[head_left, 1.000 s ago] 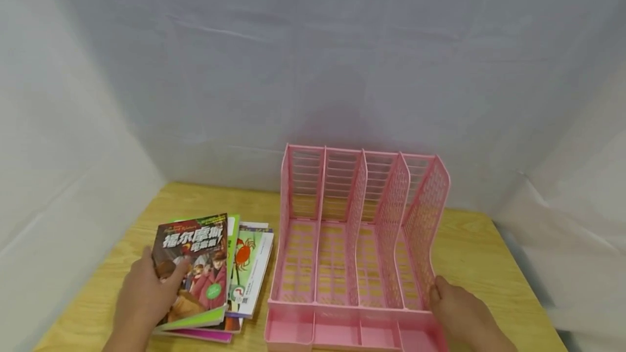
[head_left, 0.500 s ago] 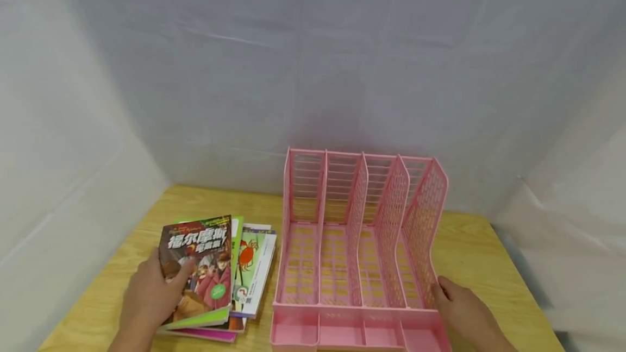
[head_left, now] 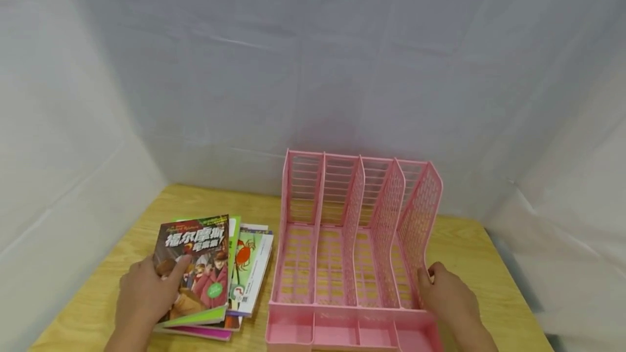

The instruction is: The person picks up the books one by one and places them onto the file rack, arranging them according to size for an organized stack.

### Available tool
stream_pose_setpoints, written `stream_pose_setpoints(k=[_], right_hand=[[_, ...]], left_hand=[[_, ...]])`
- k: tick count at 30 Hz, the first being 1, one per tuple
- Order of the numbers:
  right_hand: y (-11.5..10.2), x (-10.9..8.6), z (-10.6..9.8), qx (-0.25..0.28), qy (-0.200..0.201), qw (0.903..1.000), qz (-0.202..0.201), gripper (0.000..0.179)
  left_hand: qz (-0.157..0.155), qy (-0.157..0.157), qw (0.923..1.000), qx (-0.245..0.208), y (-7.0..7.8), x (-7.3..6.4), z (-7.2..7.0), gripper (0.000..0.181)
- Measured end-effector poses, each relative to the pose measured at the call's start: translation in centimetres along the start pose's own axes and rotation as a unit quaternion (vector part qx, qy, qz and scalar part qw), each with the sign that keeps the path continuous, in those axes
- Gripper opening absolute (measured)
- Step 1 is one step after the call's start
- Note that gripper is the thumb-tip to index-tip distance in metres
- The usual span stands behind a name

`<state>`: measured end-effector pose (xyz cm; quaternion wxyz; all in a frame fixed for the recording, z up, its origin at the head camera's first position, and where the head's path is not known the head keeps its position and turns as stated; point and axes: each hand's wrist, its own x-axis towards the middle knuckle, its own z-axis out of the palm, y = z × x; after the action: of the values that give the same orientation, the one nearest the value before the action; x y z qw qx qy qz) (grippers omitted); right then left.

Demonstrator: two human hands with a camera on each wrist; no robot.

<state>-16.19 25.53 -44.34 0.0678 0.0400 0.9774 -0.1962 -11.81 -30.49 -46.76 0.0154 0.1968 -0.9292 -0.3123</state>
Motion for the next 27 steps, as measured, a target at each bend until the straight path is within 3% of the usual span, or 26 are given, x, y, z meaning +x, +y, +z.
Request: stream_pose_setpoints(k=[2,7,14,18,24,27], right_hand=[[-0.1,0.0,0.4,-0.008,0.005,0.9999,-0.006,0.047],[0.2,-0.5,1.3,0.007,0.027,0.9994,-0.021,0.035],[0.2,0.0,1.9,0.119,-0.020,0.9926,-0.012,0.030],[0.0,0.4,1.9,0.122,-0.016,0.9923,-0.015,0.037],[-0.3,0.4,1.7,0.102,-0.003,0.9946,-0.017,0.030],[-0.1,0.0,1.7,0.094,0.001,0.9955,-0.011,0.030]], left_hand=[[0.024,0.011,0.9996,-0.011,0.1,-0.1,0.3,0.076],[0.051,0.022,0.9981,-0.028,0.4,-0.2,0.7,0.064],[0.031,0.116,0.9919,-0.040,1.2,-0.7,0.2,0.084],[0.043,0.172,0.9804,-0.086,1.8,-1.3,-0.4,0.079],[0.049,0.236,0.9636,-0.116,3.5,-3.0,-1.2,0.061],[0.065,0.279,0.9422,-0.173,4.7,-3.6,-1.3,0.055]])
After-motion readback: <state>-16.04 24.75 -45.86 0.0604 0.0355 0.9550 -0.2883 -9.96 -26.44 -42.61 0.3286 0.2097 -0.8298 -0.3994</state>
